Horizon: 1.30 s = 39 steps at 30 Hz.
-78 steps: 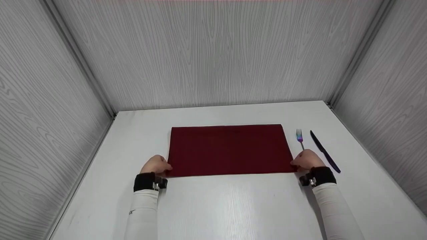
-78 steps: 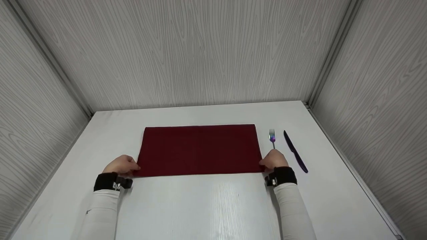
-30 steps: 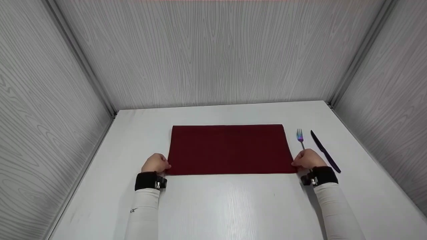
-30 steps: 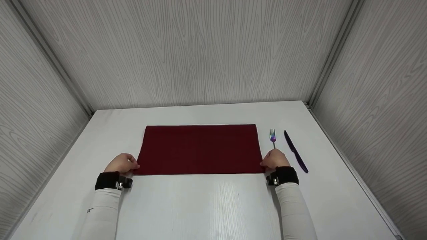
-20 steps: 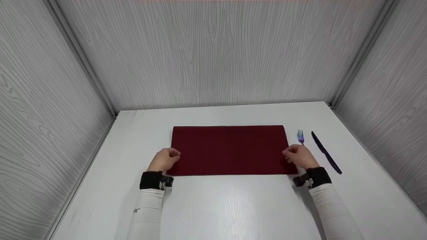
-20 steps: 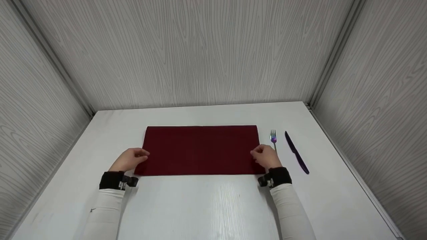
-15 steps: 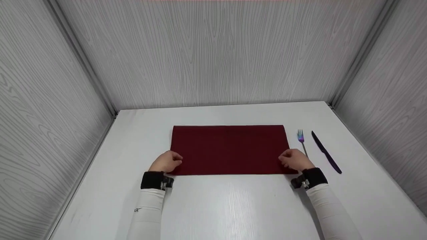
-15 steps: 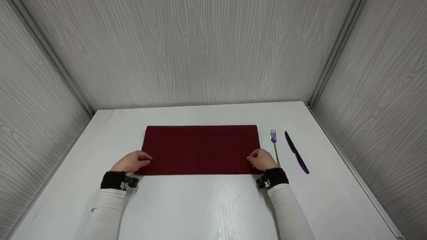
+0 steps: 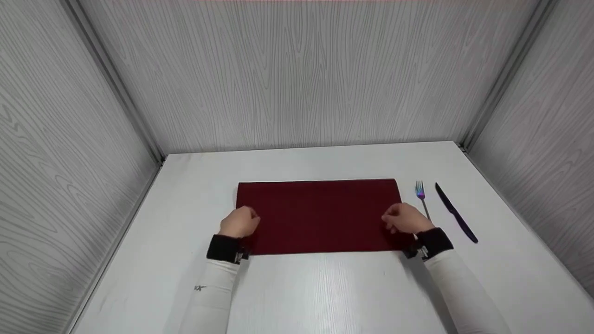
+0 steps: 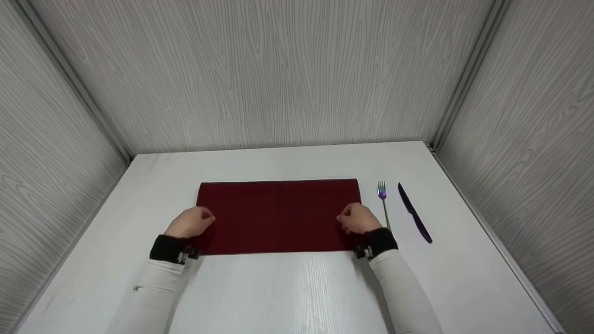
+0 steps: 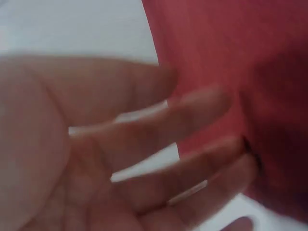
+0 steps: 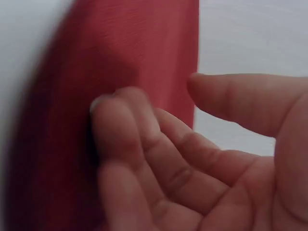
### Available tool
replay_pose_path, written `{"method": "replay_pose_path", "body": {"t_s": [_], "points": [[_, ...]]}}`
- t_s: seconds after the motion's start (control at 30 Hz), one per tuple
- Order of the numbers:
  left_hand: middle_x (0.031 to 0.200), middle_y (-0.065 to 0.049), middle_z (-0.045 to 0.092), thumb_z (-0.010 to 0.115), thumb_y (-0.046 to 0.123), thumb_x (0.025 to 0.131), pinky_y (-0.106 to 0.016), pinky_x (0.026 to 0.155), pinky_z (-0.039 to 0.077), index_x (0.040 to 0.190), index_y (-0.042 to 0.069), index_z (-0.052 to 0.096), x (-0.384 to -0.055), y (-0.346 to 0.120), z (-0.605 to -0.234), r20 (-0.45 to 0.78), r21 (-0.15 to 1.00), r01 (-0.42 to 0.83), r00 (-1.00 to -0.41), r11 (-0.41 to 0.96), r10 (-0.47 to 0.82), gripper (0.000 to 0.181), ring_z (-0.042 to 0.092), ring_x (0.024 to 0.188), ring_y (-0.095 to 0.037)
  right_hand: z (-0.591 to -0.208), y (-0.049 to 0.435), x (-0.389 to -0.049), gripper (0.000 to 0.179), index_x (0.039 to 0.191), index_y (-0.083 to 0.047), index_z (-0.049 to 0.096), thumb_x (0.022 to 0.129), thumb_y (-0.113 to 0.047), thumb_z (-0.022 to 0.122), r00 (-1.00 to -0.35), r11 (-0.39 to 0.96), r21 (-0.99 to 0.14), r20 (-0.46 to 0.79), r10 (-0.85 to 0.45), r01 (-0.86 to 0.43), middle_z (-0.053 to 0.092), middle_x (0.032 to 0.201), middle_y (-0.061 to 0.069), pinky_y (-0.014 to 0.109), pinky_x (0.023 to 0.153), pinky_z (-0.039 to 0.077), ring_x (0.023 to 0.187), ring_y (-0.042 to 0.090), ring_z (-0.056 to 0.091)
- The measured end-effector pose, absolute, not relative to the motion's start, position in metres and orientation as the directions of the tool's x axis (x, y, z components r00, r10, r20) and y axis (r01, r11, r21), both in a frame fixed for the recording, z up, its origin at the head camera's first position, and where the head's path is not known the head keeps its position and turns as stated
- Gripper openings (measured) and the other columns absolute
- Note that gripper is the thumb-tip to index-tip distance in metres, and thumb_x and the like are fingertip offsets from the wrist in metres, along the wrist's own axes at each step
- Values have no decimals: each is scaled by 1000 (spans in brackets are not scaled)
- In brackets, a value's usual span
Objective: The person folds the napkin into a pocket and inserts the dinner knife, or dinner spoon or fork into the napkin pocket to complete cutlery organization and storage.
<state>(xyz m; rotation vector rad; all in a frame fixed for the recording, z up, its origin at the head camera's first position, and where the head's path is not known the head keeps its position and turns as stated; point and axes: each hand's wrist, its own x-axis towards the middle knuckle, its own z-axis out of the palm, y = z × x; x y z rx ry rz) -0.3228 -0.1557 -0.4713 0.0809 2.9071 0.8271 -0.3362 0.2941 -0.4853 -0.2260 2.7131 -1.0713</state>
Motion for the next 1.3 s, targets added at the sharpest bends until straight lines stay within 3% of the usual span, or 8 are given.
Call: {"method": "replay_pose_path", "body": {"t_s": [0.1, 0.23, 0.37, 0.57, 0.67, 0.93, 1.07, 1.3], "points": [[129, -18, 72, 56, 17, 108, -47, 100, 55, 130, 1, 70, -349, -122, -469, -67, 748, 10, -994, 664, 90, 30, 68, 118, -31, -476, 255, -356, 23, 116, 4, 69, 107, -16, 60, -975, 676, -731, -74, -211, -91, 75, 97, 16, 26, 68, 55, 78, 18, 72], [142, -20, 65, 53, 13, 111, -44, 104, 54, 144, 0, 61, -388, -78, -477, -152, 977, -131, -981, 169, 118, 36, 62, 133, -32, -477, 194, -390, 32, 133, 2, 65, 109, -17, 57, -977, 472, -882, -87, -193, -15, 73, 122, 20, 31, 84, 59, 102, 24, 74], [156, -19, 54, 50, 16, 113, -46, 115, 48, 154, -1, 49, -412, -47, -494, -282, 930, -305, -950, -206, 136, 45, 51, 146, -30, -489, 146, -417, 42, 150, 2, 53, 111, -13, 52, -968, 111, -981, -179, -175, 161, 63, 146, 21, 43, 107, 53, 130, 30, 64], [163, -20, 45, 43, 16, 114, -48, 120, 42, 164, 2, 30, -424, -36, -506, -399, 736, -406, -907, -542, 138, 53, 45, 151, -33, -505, 125, -429, 58, 165, -1, 29, 108, 5, 39, -926, -317, -876, -303, -226, 364, 36, 169, 17, 48, 127, 31, 153, 31, 42], [163, -25, 42, 39, 13, 115, -51, 120, 41, 169, 10, 15, -421, -57, -502, -415, 651, -377, -904, -659, 107, 60, 46, 149, -38, -506, 142, -427, 66, 168, -2, 14, 107, 10, 35, -911, -405, -823, -308, -273, 399, 25, 174, 14, 45, 128, 29, 156, 32, 37], [166, -24, 38, 30, 17, 116, -47, 120, 42, 171, 28, -1, -418, -133, -500, -430, 574, -315, -901, -755, 49, 64, 45, 150, -36, -507, 213, -428, 67, 169, -6, 6, 110, 6, 33, -915, -477, -782, -315, -254, 402, 22, 175, 7, 29, 104, 55, 146, 31, 51], [168, -19, 37, 27, 21, 117, -42, 120, 43, 169, 36, -8, -420, -158, -504, -439, 521, -342, -893, -782, 99, 64, 44, 152, -32, -505, 238, -425, 68, 170, -14, -1, 112, 4, 30, -910, -551, -725, -322, -260, 414, 16, 177, 1, 26, 103, 55, 152, 28, 41], [173, -16, 26, 29, 25, 117, -40, 127, 30, 168, 41, -7, -412, -167, -498, -437, 439, -329, -891, -836, 121, 65, 32, 159, -30, -501, 273, -424, 71, 170, -27, -8, 113, 2, 24, -904, -656, -625, -338, -263, 424, 9, 178, -9, 26, 108, 51, 159, 20, 24]]}}
